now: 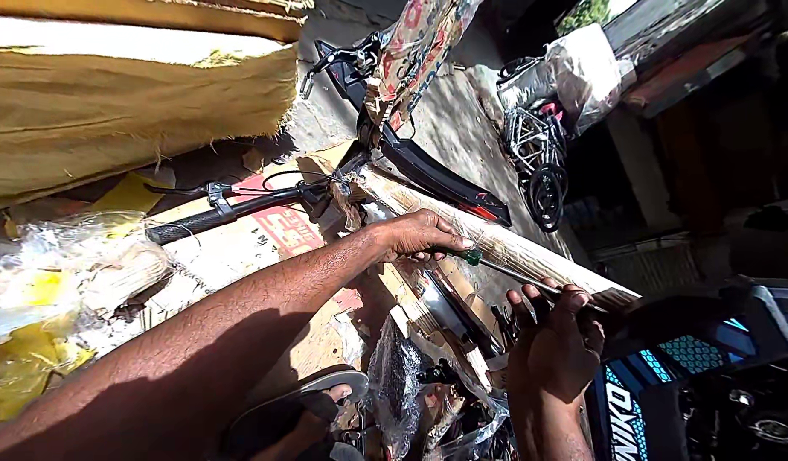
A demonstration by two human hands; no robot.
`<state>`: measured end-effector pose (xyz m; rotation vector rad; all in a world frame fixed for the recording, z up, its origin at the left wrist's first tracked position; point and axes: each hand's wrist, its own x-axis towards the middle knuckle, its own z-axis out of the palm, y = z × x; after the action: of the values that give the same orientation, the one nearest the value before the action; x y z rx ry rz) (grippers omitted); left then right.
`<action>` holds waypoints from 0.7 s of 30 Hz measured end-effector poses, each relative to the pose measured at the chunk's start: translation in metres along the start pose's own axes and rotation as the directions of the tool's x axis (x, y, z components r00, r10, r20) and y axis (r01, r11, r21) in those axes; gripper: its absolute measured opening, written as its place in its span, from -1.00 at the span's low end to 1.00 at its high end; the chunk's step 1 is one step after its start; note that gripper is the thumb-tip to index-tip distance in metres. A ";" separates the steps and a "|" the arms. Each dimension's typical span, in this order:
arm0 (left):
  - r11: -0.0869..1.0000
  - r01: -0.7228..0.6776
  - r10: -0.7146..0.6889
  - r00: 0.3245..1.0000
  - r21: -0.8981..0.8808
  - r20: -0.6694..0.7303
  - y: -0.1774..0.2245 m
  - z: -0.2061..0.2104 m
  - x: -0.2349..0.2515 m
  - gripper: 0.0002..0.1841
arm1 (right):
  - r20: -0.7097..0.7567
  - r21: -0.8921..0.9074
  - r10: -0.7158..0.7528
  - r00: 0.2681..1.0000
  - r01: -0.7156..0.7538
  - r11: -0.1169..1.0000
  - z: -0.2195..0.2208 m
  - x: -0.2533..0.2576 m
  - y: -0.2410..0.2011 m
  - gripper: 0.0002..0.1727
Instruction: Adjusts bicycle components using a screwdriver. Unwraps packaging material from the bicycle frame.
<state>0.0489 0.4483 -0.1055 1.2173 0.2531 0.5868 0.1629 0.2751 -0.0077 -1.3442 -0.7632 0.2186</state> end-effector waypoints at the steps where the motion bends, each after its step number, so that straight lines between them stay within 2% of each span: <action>1: 1.000 0.000 0.000 1.000 -0.003 0.005 0.001 -0.001 0.001 -0.75 | -0.007 0.007 0.003 1.000 -0.003 1.000 0.001 0.000 -0.001 -0.83; 13: 0.996 0.077 -0.075 0.996 -0.053 0.044 0.003 -0.004 0.009 -0.66 | -0.058 0.021 0.001 0.998 0.000 1.000 0.003 -0.005 0.000 -0.85; 15: 0.991 0.131 -0.131 0.989 0.015 0.073 0.008 -0.005 0.010 -0.67 | -0.065 0.039 -0.002 0.998 0.004 0.999 0.003 -0.005 0.000 -0.87; 16: 0.990 0.113 -0.120 0.988 0.079 0.096 0.011 -0.005 0.010 -0.71 | -0.065 0.054 0.004 0.998 0.000 0.999 0.003 -0.004 0.000 -0.88; 18: 0.974 -0.054 0.033 0.995 0.221 0.098 0.010 0.001 0.007 -0.86 | -0.067 0.080 0.010 0.998 -0.005 0.997 0.002 -0.003 0.001 -0.86; 19: 0.931 -0.160 0.151 0.987 0.329 0.054 0.004 0.010 0.004 -0.87 | -0.063 0.099 0.012 0.998 -0.005 0.995 0.001 -0.003 0.001 -0.83; 21: 0.818 -0.233 0.333 0.937 0.525 -0.103 -0.010 0.030 -0.001 -0.77 | -0.060 0.132 0.017 0.998 -0.009 0.991 0.002 -0.003 0.001 -0.79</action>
<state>0.0655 0.4213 -0.1048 1.7323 0.4089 0.9412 0.1594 0.2748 -0.0095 -1.2261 -0.6777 0.2331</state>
